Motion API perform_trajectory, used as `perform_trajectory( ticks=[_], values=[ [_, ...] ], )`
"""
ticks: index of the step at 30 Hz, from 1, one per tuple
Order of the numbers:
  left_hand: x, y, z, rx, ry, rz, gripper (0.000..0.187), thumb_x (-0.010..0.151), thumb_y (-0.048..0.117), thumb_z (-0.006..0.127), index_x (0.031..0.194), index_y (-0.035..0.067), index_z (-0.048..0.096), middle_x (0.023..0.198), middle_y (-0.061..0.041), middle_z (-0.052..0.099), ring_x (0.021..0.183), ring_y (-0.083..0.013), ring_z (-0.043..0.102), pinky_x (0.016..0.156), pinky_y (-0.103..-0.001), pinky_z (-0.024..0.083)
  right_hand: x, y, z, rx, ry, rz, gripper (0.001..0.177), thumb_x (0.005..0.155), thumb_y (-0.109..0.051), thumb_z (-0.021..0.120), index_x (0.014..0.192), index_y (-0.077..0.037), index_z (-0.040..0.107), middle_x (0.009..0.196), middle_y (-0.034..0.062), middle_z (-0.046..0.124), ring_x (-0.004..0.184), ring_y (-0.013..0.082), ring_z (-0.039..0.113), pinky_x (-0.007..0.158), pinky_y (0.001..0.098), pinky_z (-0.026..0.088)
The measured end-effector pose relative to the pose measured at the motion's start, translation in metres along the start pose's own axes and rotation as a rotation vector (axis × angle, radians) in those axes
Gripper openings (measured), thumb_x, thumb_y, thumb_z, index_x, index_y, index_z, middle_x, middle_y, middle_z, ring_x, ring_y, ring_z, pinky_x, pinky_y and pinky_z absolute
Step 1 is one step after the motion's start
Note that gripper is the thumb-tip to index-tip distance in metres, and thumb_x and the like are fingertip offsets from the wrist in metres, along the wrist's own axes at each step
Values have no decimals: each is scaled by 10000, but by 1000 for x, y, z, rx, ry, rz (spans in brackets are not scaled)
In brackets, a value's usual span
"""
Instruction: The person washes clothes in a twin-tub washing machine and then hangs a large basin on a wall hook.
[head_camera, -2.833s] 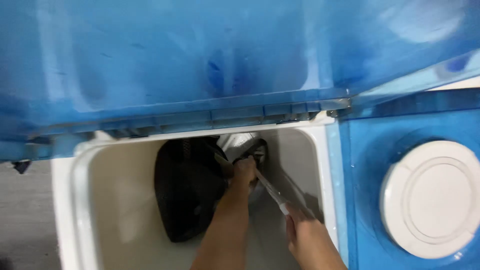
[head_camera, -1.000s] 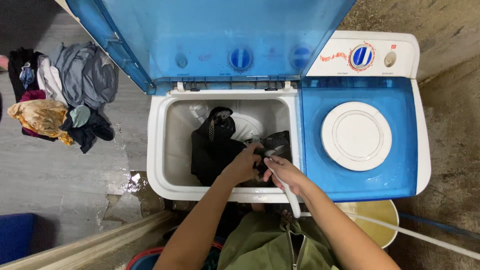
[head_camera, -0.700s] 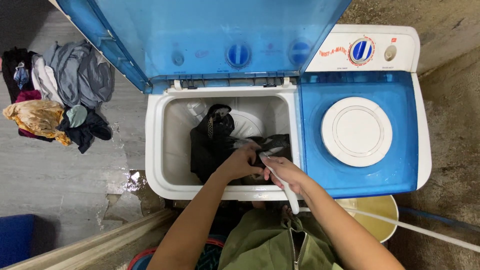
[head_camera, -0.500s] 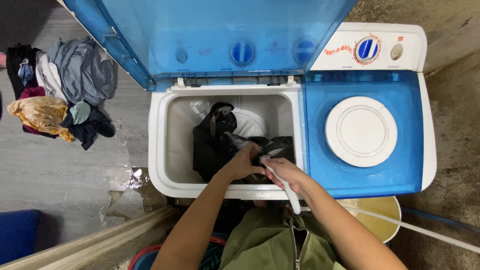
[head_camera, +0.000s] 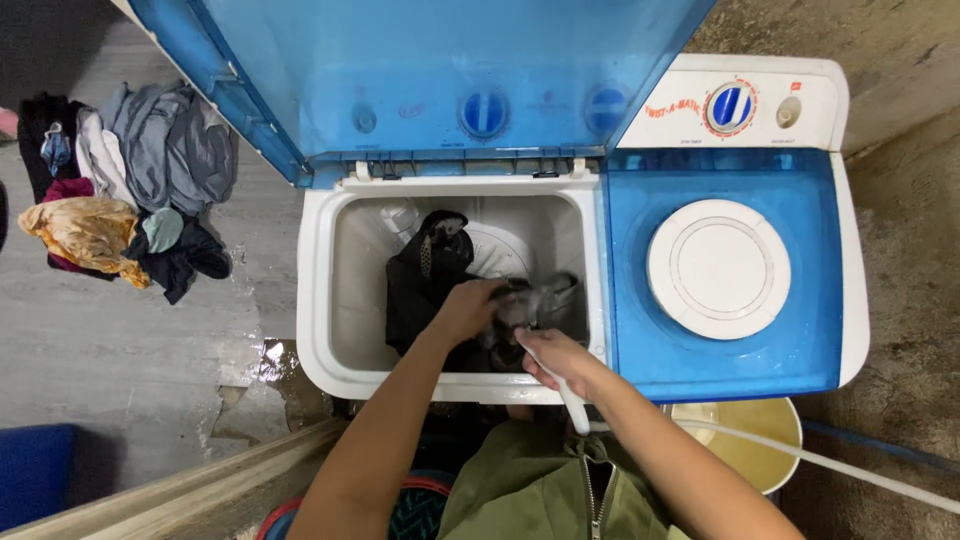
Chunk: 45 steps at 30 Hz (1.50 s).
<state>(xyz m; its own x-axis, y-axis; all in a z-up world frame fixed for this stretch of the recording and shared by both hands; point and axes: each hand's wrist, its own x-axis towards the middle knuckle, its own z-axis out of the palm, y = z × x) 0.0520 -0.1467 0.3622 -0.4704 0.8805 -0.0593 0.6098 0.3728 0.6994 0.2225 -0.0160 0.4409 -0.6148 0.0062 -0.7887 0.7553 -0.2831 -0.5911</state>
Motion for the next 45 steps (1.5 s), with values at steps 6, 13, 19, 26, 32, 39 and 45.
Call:
perform_trajectory(
  ticks=[6, 13, 19, 26, 32, 39, 45],
  values=[
    [19, 40, -23, -30, 18, -211, 384, 1006, 418, 556, 1188, 108, 693, 1034, -223, 719, 961, -449, 669, 812, -518, 527, -13, -11, -5, 8, 80, -104, 396, 1077, -378, 490, 1129, 14, 480, 663, 35, 471, 394, 140, 385, 380, 311, 321],
    [62, 8, 26, -349, -3, -178, 452, 1066, 412, 519, 1163, -2, 671, 1014, -250, 730, 952, -376, 703, 857, -434, 528, -33, -38, 9, 72, 41, -130, 204, 1013, -252, 465, 1163, -114, 477, 719, 32, 497, 449, 126, 433, 390, 298, 315],
    [58, 32, -12, -568, -56, -307, 546, 1026, 468, 489, 1316, 23, 616, 1176, -195, 716, 1078, -317, 660, 916, -390, 511, -43, -42, 11, -3, 81, -135, 250, 1055, -327, 481, 1028, -78, 481, 735, 35, 546, 512, 117, 494, 432, 291, 393],
    [51, 64, -91, -317, 249, -123, 561, 1078, 442, 471, 1482, 54, 500, 1479, -223, 570, 1383, -312, 518, 1138, -375, 383, -50, -44, 13, 71, 83, -289, 295, 1040, -324, 537, 1023, -37, 606, 706, 43, 585, 527, 124, 508, 446, 296, 389],
    [19, 74, -107, -495, 290, -263, 539, 1065, 462, 414, 1568, 267, 416, 1532, -205, 516, 1430, -310, 465, 1150, -390, 348, -58, -46, 15, 26, -2, -264, 245, 1011, -365, 520, 1110, -150, 585, 732, 63, 655, 565, 127, 601, 498, 287, 471],
    [3, 35, -90, -528, 232, -443, 565, 1059, 463, 422, 1590, 281, 364, 1520, -205, 524, 1407, -301, 498, 1144, -366, 363, -20, -4, 14, -113, 35, -196, 359, 1041, -401, 532, 999, -53, 606, 695, 57, 575, 526, 132, 508, 466, 301, 416],
    [7, -37, -38, -422, 324, -408, 723, 1009, 358, 612, 1576, 49, 288, 1463, -232, 524, 1341, -306, 508, 1090, -362, 387, -28, -6, 23, -133, -23, -204, 314, 1037, -357, 524, 967, -58, 594, 699, 23, 553, 525, 119, 494, 469, 292, 405]
  ],
)
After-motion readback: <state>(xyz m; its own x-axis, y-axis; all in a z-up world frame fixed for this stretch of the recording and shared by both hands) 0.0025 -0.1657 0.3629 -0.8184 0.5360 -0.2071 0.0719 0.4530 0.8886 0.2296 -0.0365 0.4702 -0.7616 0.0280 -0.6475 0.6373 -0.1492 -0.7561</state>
